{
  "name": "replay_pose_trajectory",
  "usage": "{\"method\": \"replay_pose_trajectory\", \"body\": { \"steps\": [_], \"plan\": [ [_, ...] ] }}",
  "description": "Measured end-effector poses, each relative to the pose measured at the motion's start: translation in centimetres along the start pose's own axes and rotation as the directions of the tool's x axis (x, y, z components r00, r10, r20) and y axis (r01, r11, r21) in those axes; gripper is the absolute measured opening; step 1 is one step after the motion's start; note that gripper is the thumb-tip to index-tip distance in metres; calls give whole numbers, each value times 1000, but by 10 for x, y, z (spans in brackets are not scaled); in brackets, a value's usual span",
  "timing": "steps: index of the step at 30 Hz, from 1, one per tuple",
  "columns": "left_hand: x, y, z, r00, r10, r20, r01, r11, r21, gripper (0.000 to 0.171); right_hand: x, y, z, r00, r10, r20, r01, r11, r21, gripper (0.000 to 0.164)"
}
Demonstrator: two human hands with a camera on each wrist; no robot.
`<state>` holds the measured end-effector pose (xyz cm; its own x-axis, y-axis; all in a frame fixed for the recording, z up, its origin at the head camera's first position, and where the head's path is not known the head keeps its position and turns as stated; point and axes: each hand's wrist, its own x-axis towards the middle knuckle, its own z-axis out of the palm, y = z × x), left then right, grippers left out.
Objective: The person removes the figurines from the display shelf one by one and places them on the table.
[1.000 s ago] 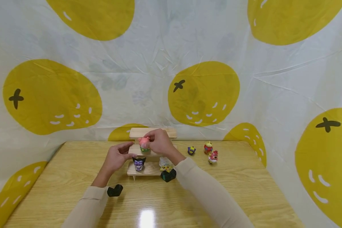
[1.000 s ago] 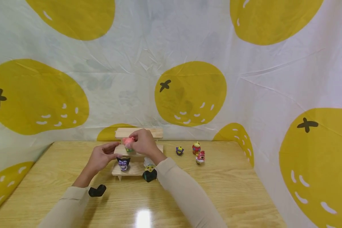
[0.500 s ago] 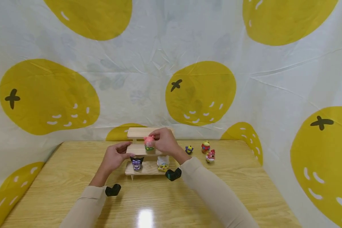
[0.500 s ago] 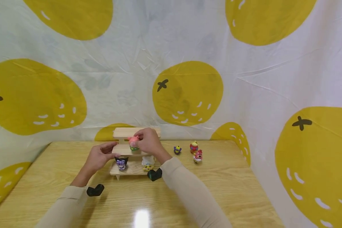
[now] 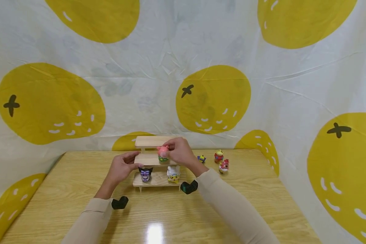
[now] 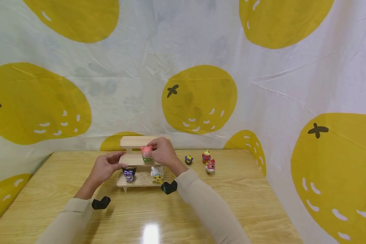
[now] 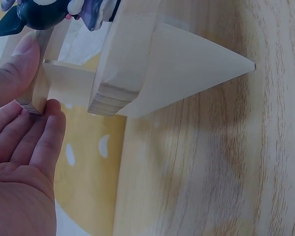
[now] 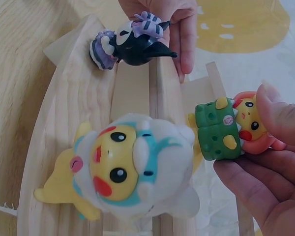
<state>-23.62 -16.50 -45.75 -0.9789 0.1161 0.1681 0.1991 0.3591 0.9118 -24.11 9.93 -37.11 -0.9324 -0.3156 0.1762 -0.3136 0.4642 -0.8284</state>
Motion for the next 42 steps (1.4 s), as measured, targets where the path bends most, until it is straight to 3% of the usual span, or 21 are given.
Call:
{"method": "replay_pose_trajectory", "body": {
  "steps": [11, 18, 42],
  "plan": [
    [0, 1, -2, 1000, 11, -6, -11, 1000, 6, 59, -6, -1, -11, 999, 39, -14, -39, 999, 5, 24],
    [2, 6, -2, 1000, 22, -10, -22, 1000, -6, 57, -8, 1, -19, 999, 15, -48, -15, 1000, -8, 22],
    [1, -3, -2, 1000, 16, 5, -16, 998, -55, 57, -17, 16, -43, 993, 105, -60, -103, 994, 42, 23]
  ]
}}
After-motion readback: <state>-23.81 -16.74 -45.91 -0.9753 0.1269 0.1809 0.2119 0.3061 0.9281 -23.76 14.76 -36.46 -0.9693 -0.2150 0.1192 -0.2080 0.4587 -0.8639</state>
